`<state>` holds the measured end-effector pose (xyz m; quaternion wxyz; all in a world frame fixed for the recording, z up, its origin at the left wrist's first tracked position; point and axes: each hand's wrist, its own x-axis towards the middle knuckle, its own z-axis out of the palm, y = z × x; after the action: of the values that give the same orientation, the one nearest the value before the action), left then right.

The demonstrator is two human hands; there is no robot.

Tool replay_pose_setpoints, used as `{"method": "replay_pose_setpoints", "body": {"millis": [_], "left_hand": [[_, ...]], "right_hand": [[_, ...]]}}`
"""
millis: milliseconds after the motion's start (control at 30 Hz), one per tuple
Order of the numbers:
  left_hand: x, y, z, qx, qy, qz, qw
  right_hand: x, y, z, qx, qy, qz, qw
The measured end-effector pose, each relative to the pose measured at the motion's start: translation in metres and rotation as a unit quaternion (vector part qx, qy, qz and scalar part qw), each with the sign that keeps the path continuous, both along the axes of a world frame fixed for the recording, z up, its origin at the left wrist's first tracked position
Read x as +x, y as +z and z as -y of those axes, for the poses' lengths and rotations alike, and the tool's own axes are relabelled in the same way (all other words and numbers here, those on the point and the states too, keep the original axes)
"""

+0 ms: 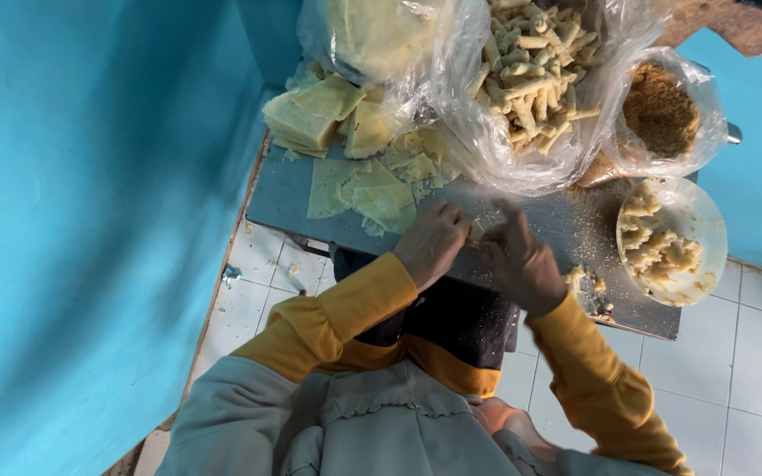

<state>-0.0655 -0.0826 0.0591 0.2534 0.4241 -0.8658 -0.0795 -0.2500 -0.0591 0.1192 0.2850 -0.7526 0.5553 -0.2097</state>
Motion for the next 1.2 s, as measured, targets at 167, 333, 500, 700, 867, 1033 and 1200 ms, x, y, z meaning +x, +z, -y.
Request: {"method": "replay_pose_setpoints", "body": {"millis": [167,333,500,700,867,1033,1200], "left_hand": [[-0.003,0.0,-0.011,-0.025,-0.042,0.038,0.998],[0.005,0.01,-0.024,-0.145,-0.018,0.044,0.988],[0.001,0.022,-0.018,-0.124,-0.026,0.098,0.987],[0.001,0.024,-0.027,-0.09,-0.024,0.092,0.991],[0.002,0.035,-0.039,-0.12,0.011,0.167,0.979],[-0.008,0.04,-0.025,-0.049,-0.002,0.307,0.951],[-0.009,0.023,0.001,-0.112,0.118,0.167,0.973]], "right_hand": [[0.001,-0.007,0.008,-0.181,0.082,-0.002,0.98],[0.0,-0.018,-0.006,-0.267,0.101,-0.072,0.956],[-0.005,-0.013,0.003,-0.152,0.084,-0.02,0.985],[-0.009,-0.01,-0.008,-0.173,0.075,-0.015,0.982],[0.007,-0.012,-0.027,-0.295,0.036,-0.134,0.945],[0.017,-0.007,-0.031,-0.244,0.048,-0.281,0.927],[-0.002,-0.004,-0.008,-0.213,0.08,-0.278,0.933]]}}
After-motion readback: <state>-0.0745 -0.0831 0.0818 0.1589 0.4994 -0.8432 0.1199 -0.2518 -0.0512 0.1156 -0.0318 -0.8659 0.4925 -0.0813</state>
